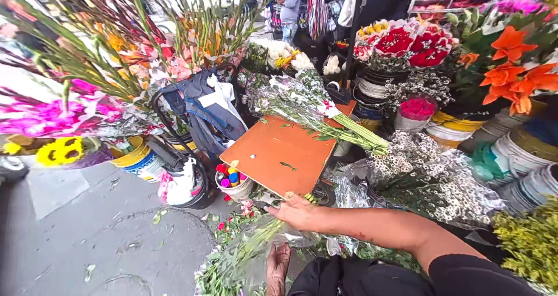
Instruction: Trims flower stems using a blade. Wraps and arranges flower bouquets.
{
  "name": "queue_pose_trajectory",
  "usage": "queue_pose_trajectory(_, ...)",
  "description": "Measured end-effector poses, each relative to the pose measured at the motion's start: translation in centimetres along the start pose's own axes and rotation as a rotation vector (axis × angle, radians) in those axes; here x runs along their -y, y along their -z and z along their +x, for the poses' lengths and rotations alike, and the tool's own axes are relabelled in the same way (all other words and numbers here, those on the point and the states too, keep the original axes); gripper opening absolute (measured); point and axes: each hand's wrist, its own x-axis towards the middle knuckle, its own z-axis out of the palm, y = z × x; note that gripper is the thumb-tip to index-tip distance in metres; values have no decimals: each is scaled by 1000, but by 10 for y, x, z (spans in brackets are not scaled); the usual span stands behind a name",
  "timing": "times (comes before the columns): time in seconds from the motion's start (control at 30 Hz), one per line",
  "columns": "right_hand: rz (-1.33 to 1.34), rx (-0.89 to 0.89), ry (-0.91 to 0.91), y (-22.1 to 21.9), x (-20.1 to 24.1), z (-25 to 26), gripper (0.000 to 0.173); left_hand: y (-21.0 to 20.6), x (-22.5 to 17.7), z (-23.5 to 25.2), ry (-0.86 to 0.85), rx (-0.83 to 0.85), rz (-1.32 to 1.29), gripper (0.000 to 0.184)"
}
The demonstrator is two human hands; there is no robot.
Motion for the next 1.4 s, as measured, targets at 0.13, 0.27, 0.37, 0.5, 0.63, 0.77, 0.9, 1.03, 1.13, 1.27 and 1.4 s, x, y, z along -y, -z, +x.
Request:
queue_pose_trajectory(0.13,18,51,-80,3,7,10,45,-33,4,-33,19,-44,180,34)
queue_pose_trajectory(0.27,25,68,-152,-13,-11,17,44,-55,16,-83,-254,152,1135,18)
queue_pose_trajectory(0.37,6,105,-163,-23,-11,-1,50,-62,-18,-121,-808,131,1695,30)
queue_pose_trajectory(0.5,3,64,-191,-18,-18,-47,61,-9,-49,-97,-1187,302,1353,45)
queue_pose_trajectory(0.63,52,64,-253,9,-29,-108,71,59,-63,-40,-865,-179,1482,60)
queue_pose_trajectory(0.77,97,-128,-189,26,-42,-161,76,53,-63,-36,-1004,-277,1730,54)
queue_pose_trajectory(0.9,107,-232,-161,34,-46,-190,76,25,-76,-62,-1734,359,1531,39)
queue_pose_trajectory(1.03,-50,-376,-118,42,-36,-212,83,4,-90,-83,-1835,587,1714,69)
queue_pose_trajectory(1.13,-116,-391,-122,53,-28,-228,86,-18,-91,-122,-1153,179,2405,81)
queue_pose_trajectory(1.27,-125,-352,-69,60,-9,-241,71,-29,-82,-166,-1357,366,2144,46)
queue_pose_trajectory(1.4,-252,-451,37,63,2,-247,55,-40,-71,-183,-995,836,1500,47)
